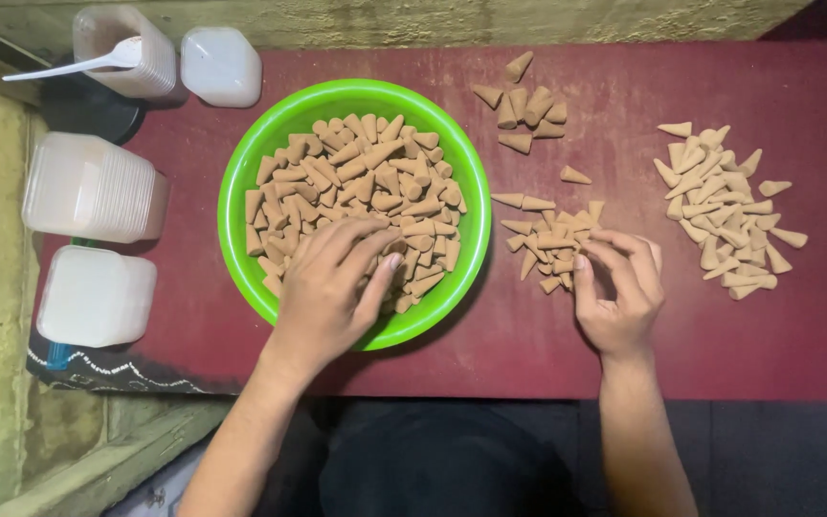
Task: Sort incense cones from a bowl into piles on a table
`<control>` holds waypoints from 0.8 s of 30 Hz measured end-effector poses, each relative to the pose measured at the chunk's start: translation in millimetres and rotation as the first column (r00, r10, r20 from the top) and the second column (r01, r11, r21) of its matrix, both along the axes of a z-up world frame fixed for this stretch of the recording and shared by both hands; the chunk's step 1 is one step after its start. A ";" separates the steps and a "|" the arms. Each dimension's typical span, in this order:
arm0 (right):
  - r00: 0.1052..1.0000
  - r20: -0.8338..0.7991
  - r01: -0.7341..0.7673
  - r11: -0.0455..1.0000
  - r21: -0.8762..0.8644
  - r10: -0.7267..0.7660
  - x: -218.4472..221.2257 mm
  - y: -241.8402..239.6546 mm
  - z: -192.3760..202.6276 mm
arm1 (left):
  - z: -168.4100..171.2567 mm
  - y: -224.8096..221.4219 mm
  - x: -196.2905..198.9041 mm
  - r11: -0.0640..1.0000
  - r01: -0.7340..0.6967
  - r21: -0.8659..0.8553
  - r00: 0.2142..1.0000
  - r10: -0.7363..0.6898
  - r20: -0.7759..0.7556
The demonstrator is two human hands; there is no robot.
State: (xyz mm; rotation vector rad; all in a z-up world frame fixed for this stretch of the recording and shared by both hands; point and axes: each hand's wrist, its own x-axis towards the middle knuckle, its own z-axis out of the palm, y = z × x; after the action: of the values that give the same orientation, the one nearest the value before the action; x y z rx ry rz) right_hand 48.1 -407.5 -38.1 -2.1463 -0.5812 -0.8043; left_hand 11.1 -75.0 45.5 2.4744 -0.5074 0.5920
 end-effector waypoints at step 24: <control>0.987 0.015 -0.161 0.970 0.180 0.161 -19.3 14.4 29.5 | 6.2 -37.2 5.8 0.999 0.026 -0.044 0.998 -0.028 -0.054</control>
State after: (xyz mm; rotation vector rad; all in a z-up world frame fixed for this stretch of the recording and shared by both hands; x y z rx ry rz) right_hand 28.8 -393.0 -8.5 -1.9076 -0.6481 -0.7385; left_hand 16.9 -112.1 51.7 2.4323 -0.5006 0.5175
